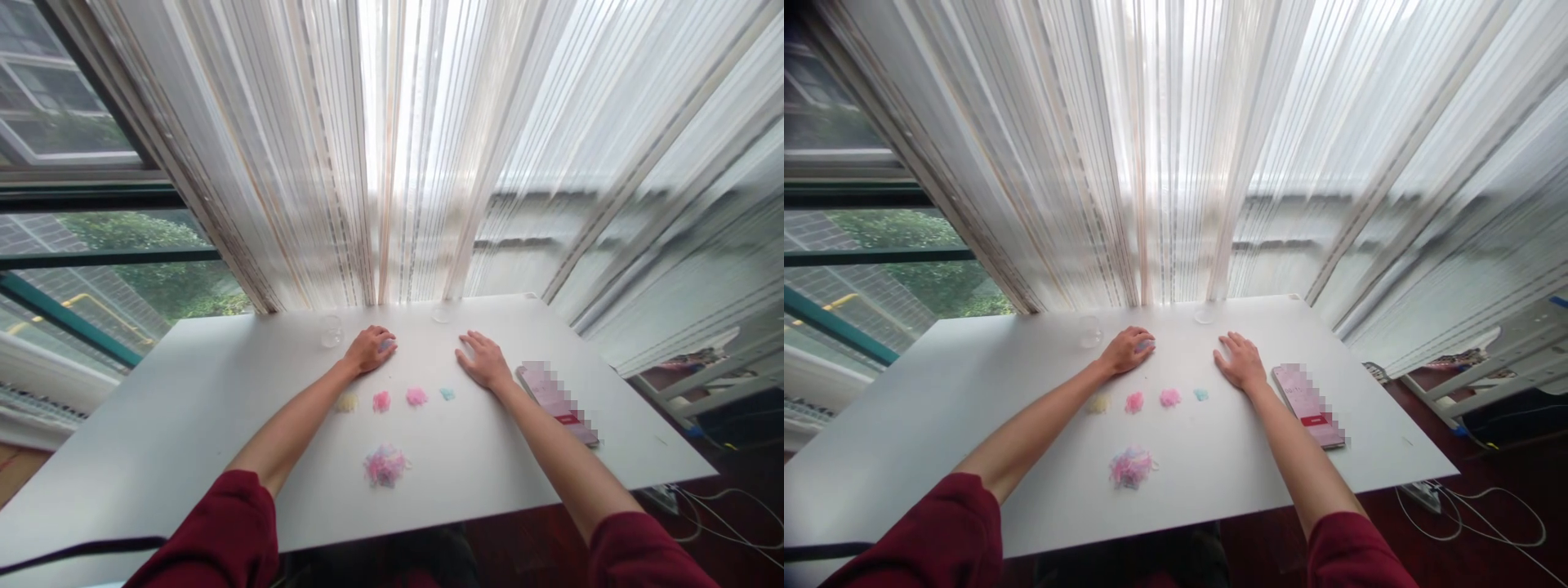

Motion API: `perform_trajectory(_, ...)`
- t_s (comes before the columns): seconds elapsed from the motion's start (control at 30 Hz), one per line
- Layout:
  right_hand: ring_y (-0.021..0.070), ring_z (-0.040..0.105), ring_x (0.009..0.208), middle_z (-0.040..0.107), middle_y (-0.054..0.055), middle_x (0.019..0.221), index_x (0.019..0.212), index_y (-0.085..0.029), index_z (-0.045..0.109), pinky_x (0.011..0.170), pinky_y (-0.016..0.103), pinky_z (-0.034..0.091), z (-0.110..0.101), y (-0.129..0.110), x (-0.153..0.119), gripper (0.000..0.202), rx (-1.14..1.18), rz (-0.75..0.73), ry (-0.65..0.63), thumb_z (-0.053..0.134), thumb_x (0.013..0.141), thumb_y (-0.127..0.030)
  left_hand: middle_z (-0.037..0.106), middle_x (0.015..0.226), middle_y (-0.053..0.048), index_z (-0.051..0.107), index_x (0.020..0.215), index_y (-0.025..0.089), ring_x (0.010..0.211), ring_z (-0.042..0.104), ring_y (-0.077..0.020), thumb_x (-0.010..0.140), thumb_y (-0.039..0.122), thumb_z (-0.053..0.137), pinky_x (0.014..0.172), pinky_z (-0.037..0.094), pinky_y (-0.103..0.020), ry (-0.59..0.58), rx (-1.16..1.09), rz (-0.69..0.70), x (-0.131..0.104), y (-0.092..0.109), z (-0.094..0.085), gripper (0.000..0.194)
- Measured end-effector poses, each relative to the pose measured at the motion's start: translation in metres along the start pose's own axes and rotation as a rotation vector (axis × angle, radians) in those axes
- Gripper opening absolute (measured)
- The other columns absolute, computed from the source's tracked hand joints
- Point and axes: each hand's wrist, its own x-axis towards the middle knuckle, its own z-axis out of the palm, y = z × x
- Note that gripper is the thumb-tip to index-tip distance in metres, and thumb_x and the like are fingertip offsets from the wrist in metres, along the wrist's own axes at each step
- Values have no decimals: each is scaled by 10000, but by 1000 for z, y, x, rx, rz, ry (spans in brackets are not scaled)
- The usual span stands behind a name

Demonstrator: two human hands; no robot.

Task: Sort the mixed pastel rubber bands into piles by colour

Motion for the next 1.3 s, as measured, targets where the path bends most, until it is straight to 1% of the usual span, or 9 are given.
perform_trajectory(0.47, 283, 488, 1476, 566, 107, 1565, 1392, -230, 645, 1237, 473, 360, -4, -3, 0, 441, -33, 15, -35, 514, 1012, -413, 653, 1356, -114, 646, 1316, 193, 1143, 679, -252, 1025, 364, 658, 969, 596, -474, 38, -14, 19, -2, 9, -4, 338)
perform_trajectory(0.6, 309, 433, 1515, 526, 118, 1598, 1426, -236, 626, 1256, 505, 319, -4, -3, 0, 478, -51, 30, -57, 510, 1021, -462, 644, 1377, -117, 641, 1330, 196, 1166, 672, -260, 1023, 364, 660, 986, 589, -486, 109, -35, -1, -2, 14, -15, 350)
perform_trajectory(0.73, 329, 370, 1555, 457, 120, 1650, 1493, -255, 570, 1259, 564, 278, -2, -2, 0, 550, -70, 57, -84, 485, 1026, -534, 613, 1432, -124, 621, 1369, 199, 1229, 647, -284, 1020, 359, 663, 1029, 564, -522, 235, -66, -60, 3, 23, -28, 386)
perform_trajectory(0.9, 323, 381, 1551, 445, 116, 1660, 1523, -277, 540, 1253, 576, 281, -2, -2, 2, 574, -87, 62, -115, 469, 1031, -563, 554, 1517, -136, 578, 1432, 204, 1359, 567, -327, 1025, 356, 647, 1123, 483, -592, 320, -92, -53, -1, 50, -39, 440)
perform_trajectory(0.97, 323, 383, 1550, 444, 121, 1661, 1526, -272, 539, 1253, 574, 284, -3, -2, 2, 582, -92, 63, -123, 463, 1032, -568, 582, 1502, -145, 620, 1385, 220, 1384, 551, -311, 1041, 325, 594, 1151, 478, -555, 282, -98, 3, -10, 65, -41, 361)
perform_trajectory(1.03, 321, 387, 1548, 447, 117, 1659, 1526, -274, 540, 1252, 572, 287, -3, -2, 2, 583, -96, 62, -128, 456, 1032, -572, 660, 1413, -111, 700, 1255, 259, 1308, 610, -292, 1009, 317, 626, 1114, 522, -517, 209, -105, 74, -25, 79, -44, 263)
perform_trajectory(1.13, 324, 383, 1549, 447, 115, 1659, 1529, -276, 535, 1249, 578, 288, -2, -1, 2, 580, -100, 65, -130, 444, 1034, -566, 690, 1368, -78, 753, 1069, 275, 1303, 611, -296, 962, 289, 679, 1114, 520, -501, 154, -108, 117, -60, 95, -50, 131)
perform_trajectory(1.2, 329, 374, 1554, 439, 121, 1663, 1533, -268, 531, 1250, 586, 281, -1, -1, 2, 583, -101, 71, -128, 437, 1037, -559, 687, 1350, -101, 744, 1095, 258, 1307, 600, -302, 989, 259, 629, 1092, 527, -507, 166, -107, 83, -90, 102, -54, 156)
perform_trajectory(1.3, 329, 370, 1557, 430, 116, 1670, 1534, -273, 530, 1256, 588, 274, 0, -1, 2, 577, -99, 75, -129, 432, 1039, -553, 714, 1233, -108, 724, 1142, 253, 1185, 651, -278, 1019, 246, 577, 1019, 564, -481, 181, -120, 24, -136, 111, -57, 192)
